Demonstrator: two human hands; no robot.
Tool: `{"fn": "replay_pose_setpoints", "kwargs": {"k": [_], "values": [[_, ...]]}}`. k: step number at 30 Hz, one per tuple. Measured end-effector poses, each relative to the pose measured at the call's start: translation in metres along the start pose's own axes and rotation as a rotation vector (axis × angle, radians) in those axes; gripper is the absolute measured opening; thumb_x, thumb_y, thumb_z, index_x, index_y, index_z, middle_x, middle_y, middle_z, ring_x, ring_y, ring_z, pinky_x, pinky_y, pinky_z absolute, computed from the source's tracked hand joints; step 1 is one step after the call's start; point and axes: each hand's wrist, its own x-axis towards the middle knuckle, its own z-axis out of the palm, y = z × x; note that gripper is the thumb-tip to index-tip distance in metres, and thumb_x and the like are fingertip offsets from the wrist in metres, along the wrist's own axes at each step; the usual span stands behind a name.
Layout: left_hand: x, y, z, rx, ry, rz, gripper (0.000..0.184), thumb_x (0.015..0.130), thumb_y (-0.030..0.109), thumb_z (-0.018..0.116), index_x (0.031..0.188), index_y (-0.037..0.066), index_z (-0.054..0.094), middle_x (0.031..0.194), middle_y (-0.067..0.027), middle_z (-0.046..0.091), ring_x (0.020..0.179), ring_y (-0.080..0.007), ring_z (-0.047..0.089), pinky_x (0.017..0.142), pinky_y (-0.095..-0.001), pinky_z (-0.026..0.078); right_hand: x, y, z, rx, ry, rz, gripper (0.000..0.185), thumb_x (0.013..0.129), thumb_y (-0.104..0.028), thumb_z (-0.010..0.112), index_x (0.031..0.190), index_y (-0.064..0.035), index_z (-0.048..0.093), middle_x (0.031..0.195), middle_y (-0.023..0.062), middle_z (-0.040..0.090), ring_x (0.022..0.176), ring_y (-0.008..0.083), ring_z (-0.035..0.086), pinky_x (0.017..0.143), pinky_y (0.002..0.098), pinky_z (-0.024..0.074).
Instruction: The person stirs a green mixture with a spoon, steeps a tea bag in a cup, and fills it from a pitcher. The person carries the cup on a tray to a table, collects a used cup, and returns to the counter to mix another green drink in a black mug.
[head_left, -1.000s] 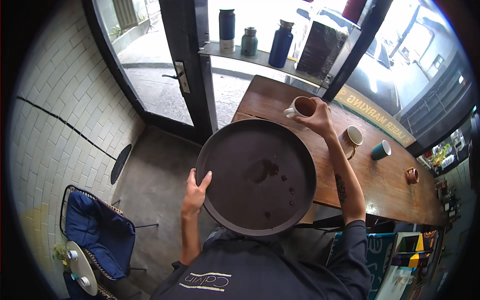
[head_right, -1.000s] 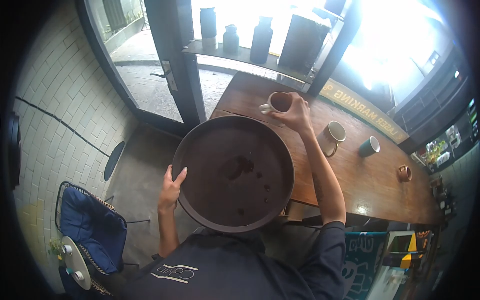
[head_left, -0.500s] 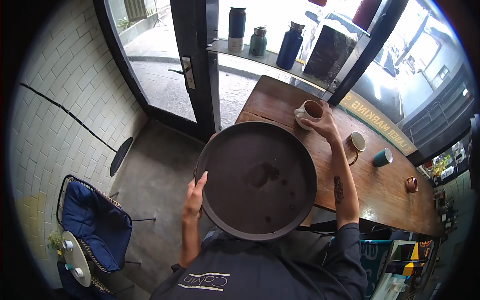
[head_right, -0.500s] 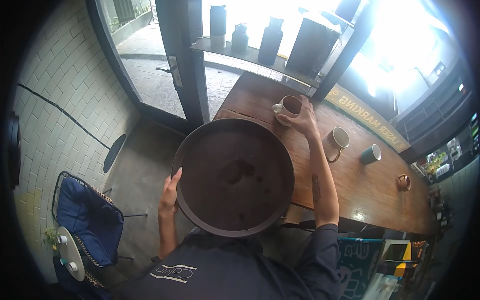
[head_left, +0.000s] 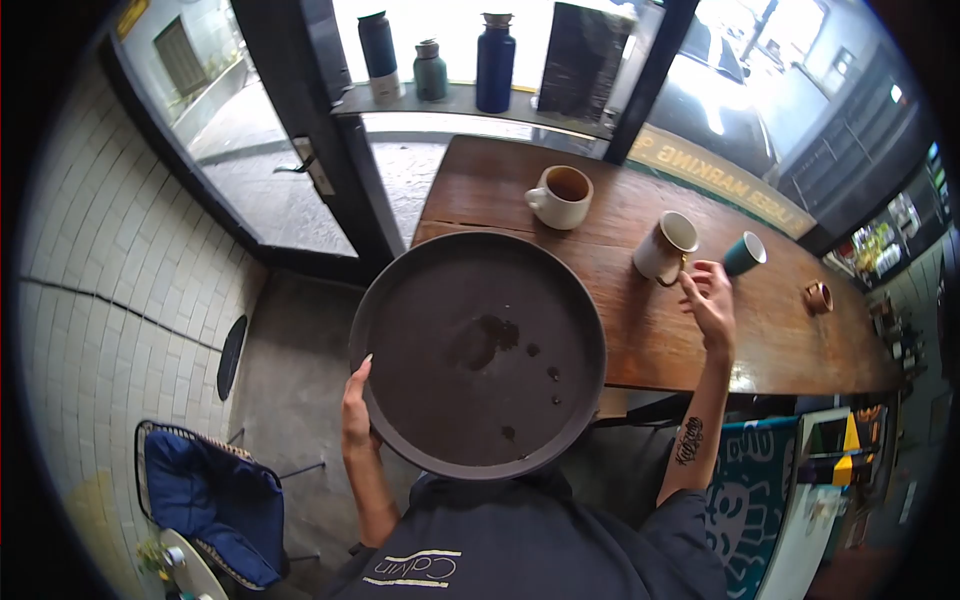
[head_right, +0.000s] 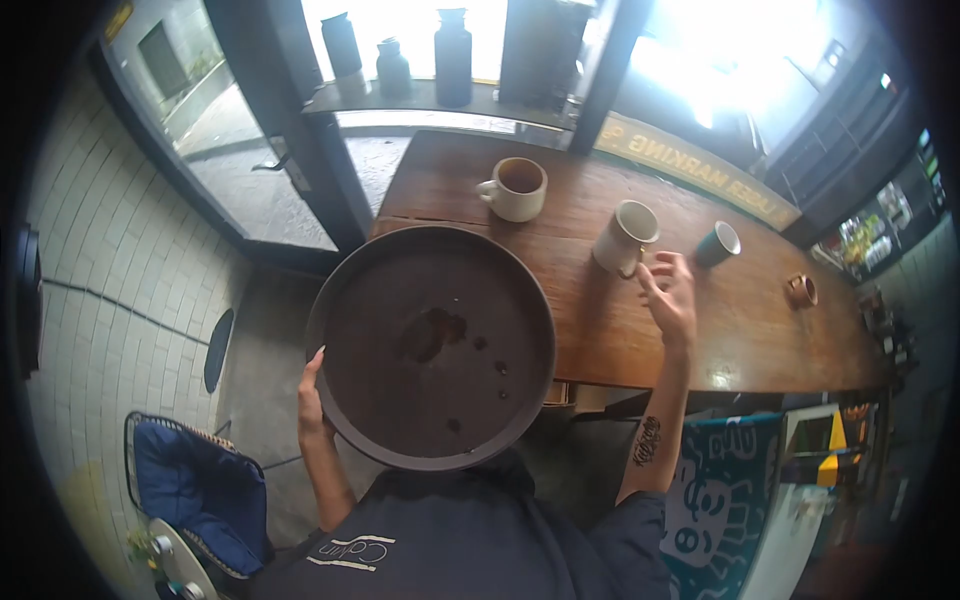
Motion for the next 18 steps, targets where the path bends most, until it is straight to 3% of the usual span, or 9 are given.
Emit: {"fn": "replay_pose_setpoints", "kwargs": {"k": [3, 5, 7, 8, 9, 15, 18], "values": [[-0.005, 0.002, 0.01, -0.026, -0.036, -0.02, 0.047, 0.096, 0.031, 0.05, 0.127, -0.003, 0.054, 0.122, -0.0154, 0.061, 0.107, -0.0254, 0.063, 0.091, -0.0348, 0.051, 0.004, 0.025, 0.013, 0.229, -0.205, 0.036, 0.028, 0.096, -0.02, 0.061, 0.116, -0.001, 0.057, 0.1, 0.0097, 0.064, 0.073, 0.014, 0.063, 0.058, 0.0239, 0.0519], [-0.006, 0.0, 0.012, -0.005, -0.046, -0.035, 0.047, 0.095, 0.032, 0.05, 0.128, -0.001, 0.055, 0.123, -0.0146, 0.061, 0.107, -0.0255, 0.062, 0.092, -0.0351, 0.051, -0.001, 0.023, 0.024, 0.367, -0.209, 0.029, 0.021, 0.098, -0.02, 0.057, 0.11, -0.0026, 0.059, 0.1, 0.0087, 0.064, 0.074, 0.0139, 0.064, 0.061, 0.0248, 0.052], [-0.005, -0.006, 0.012, -0.035, -0.018, -0.028, 0.047, 0.095, 0.032, 0.051, 0.127, -0.001, 0.055, 0.123, -0.0137, 0.061, 0.108, -0.0253, 0.062, 0.093, -0.0351, 0.05, 0.001, 0.022, 0.032, 0.629, -0.197, 0.146, 0.025, 0.1, -0.021, 0.054, 0.113, 0.0, 0.059, 0.092, 0.0085, 0.064, 0.072, 0.0131, 0.064, 0.06, 0.0251, 0.0519], [-0.007, -0.007, 0.012, -0.035, -0.014, -0.024, 0.047, 0.095, 0.032, 0.051, 0.127, -0.001, 0.055, 0.123, -0.0137, 0.061, 0.108, -0.0253, 0.062, 0.093, -0.0351, 0.05, 0.003, 0.026, 0.035, 0.658, -0.201, 0.174, 0.024, 0.101, -0.023, 0.052, 0.108, -0.0014, 0.06, 0.083, 0.0032, 0.061, 0.067, 0.0093, 0.059, 0.058, 0.0232, 0.0486], [-0.009, -0.009, 0.013, -0.037, -0.026, -0.041, 0.047, 0.095, 0.033, 0.051, 0.128, -0.001, 0.055, 0.123, -0.0135, 0.061, 0.109, -0.0252, 0.062, 0.093, -0.0353, 0.05, 0.005, 0.031, 0.037, 0.658, -0.21, 0.172, 0.024, 0.101, -0.023, 0.052, 0.108, -0.0014, 0.06, 0.083, 0.0032, 0.061, 0.067, 0.0093, 0.059, 0.058, 0.0232, 0.0486], [-0.019, -0.025, 0.017, -0.096, -0.03, -0.064, 0.048, 0.096, 0.032, 0.051, 0.129, -0.003, 0.053, 0.124, -0.0136, 0.061, 0.11, -0.0254, 0.061, 0.095, -0.0359, 0.049, 0.001, 0.03, 0.05, 0.688, -0.154, 0.186, 0.019, 0.101, -0.023, 0.053, 0.089, -0.008, 0.057, 0.068, -0.0062, 0.044, 0.055, 0.0027, 0.039, 0.048, 0.0206, 0.0339], [-0.027, -0.033, 0.023, -0.12, -0.016, -0.018, 0.048, 0.099, 0.032, 0.05, 0.13, -0.004, 0.051, 0.125, -0.0145, 0.06, 0.111, -0.026, 0.061, 0.096, -0.0365, 0.049, -0.013, 0.013, 0.048, 0.729, -0.202, 0.123, 0.029, 0.1, -0.029, 0.057, 0.079, -0.0096, 0.052, 0.061, -0.0102, 0.035, 0.05, 0.0004, 0.029, 0.043, 0.021, 0.022]]}}
